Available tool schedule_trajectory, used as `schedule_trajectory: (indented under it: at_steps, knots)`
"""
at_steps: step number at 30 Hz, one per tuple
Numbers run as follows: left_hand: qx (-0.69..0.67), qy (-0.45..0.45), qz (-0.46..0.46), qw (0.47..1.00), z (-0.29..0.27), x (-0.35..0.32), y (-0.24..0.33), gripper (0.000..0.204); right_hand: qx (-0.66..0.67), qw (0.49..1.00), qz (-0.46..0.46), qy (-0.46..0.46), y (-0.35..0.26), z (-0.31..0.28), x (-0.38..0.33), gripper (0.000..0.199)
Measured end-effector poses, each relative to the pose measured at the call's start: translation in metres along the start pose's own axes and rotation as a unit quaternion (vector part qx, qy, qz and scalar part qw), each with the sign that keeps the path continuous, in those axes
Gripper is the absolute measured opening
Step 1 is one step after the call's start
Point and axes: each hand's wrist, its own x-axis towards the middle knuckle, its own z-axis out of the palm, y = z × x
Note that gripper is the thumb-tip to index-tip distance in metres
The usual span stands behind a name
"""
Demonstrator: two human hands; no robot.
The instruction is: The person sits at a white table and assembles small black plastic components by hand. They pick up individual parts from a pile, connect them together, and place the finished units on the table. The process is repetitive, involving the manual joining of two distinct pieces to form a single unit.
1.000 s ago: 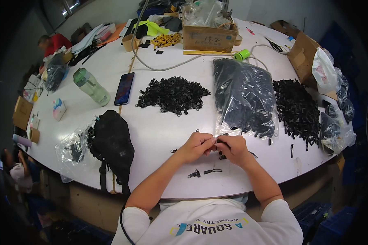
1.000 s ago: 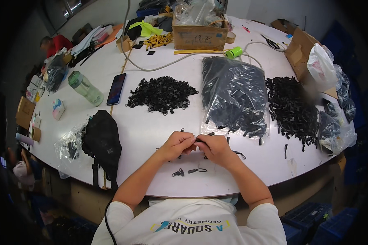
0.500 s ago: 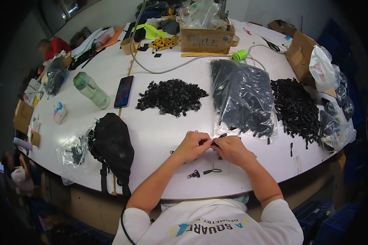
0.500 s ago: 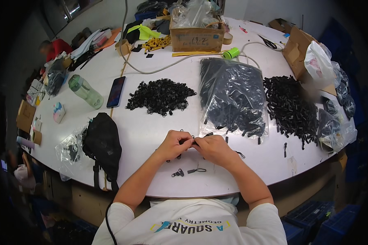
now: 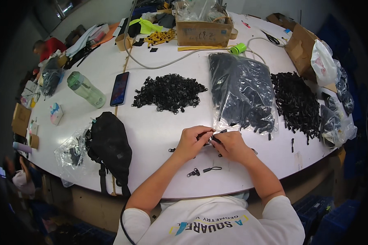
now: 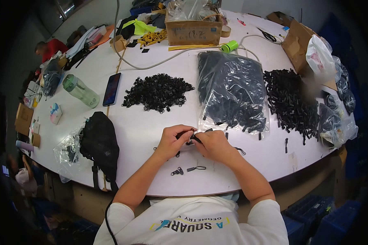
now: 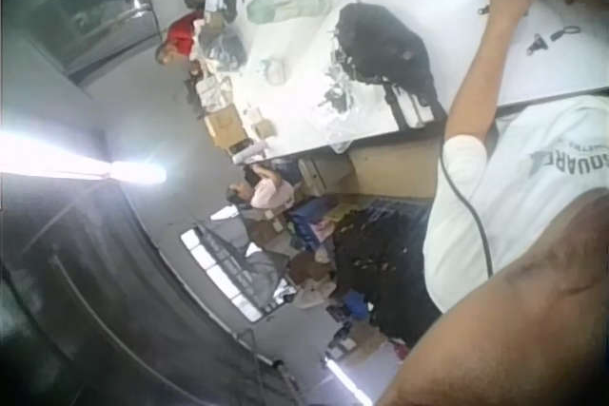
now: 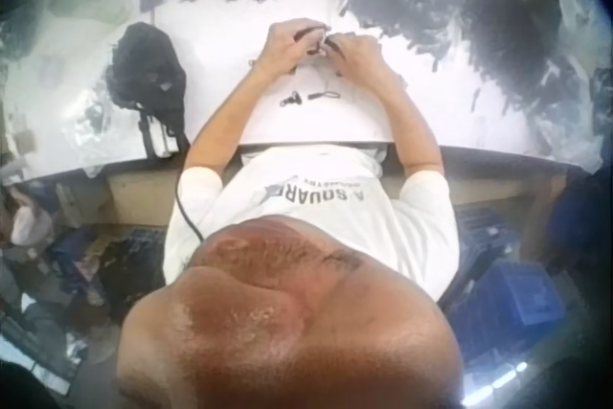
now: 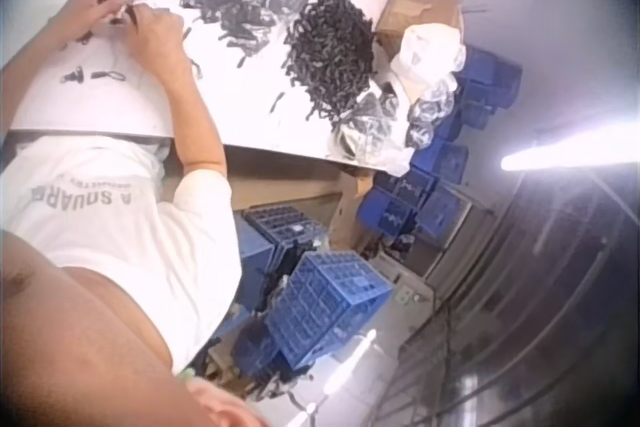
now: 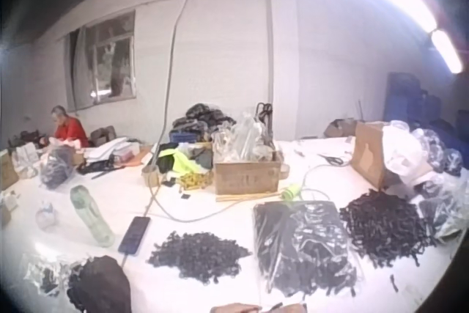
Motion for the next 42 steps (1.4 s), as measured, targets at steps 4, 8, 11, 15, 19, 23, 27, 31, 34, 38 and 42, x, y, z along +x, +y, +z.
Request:
schedule_trajectory:
  at_steps: [4, 8, 11, 15, 19, 23, 27, 31, 34, 38, 42]
  knots:
    - [-0.047, -0.018, -0.026, 0.998, -0.001, 0.001, 0.005, 0.019, 0.045, 0.999, 0.027, -0.001, -0.001, 0.0, 0.0, 0.01]
    - [-0.09, -0.037, -0.06, 0.993, -0.005, 0.003, 0.002, 0.014, 0.076, 0.997, 0.02, -0.009, 0.0, 0.001, 0.0, 0.01]
    - [-0.107, -0.039, -0.075, 0.991, -0.006, 0.003, 0.002, 0.013, 0.078, 0.997, 0.019, -0.011, -0.002, 0.002, -0.001, 0.01]
    - [-0.146, -0.038, -0.109, 0.982, -0.008, 0.004, 0.008, 0.013, 0.07, 0.998, 0.012, 0.0, -0.003, -0.002, 0.0, 0.01]
    - [-0.249, -0.073, -0.152, 0.954, -0.009, 0.002, 0.01, 0.012, 0.096, 0.995, 0.021, -0.015, -0.007, -0.007, 0.002, 0.01]
    - [-0.285, -0.068, -0.146, 0.945, -0.007, 0.002, 0.007, 0.01, 0.125, 0.992, 0.015, -0.001, -0.008, -0.007, 0.002, 0.009]
    - [-0.276, -0.031, -0.149, 0.949, -0.004, 0.001, 0.007, 0.009, 0.128, 0.992, -0.003, 0.006, -0.011, -0.011, 0.004, 0.01]
    - [-0.186, 0.013, -0.127, 0.974, 0.004, 0.003, 0.004, 0.006, 0.08, 0.996, 0.016, 0.026, -0.005, -0.004, -0.003, 0.01]
    - [-0.025, 0.022, 0.004, 0.999, 0.002, 0.001, -0.001, 0.008, 0.084, 0.993, 0.029, 0.08, -0.013, -0.001, -0.002, 0.01]
    - [0.198, 0.008, 0.157, 0.968, -0.005, 0.005, 0.006, 0.015, -0.009, 0.997, 0.063, 0.034, -0.013, -0.006, 0.0, 0.013]
    - [0.327, 0.003, 0.261, 0.908, -0.005, -0.002, -0.001, 0.02, -0.099, 0.984, 0.12, -0.085, -0.015, -0.002, 0.0, 0.017]
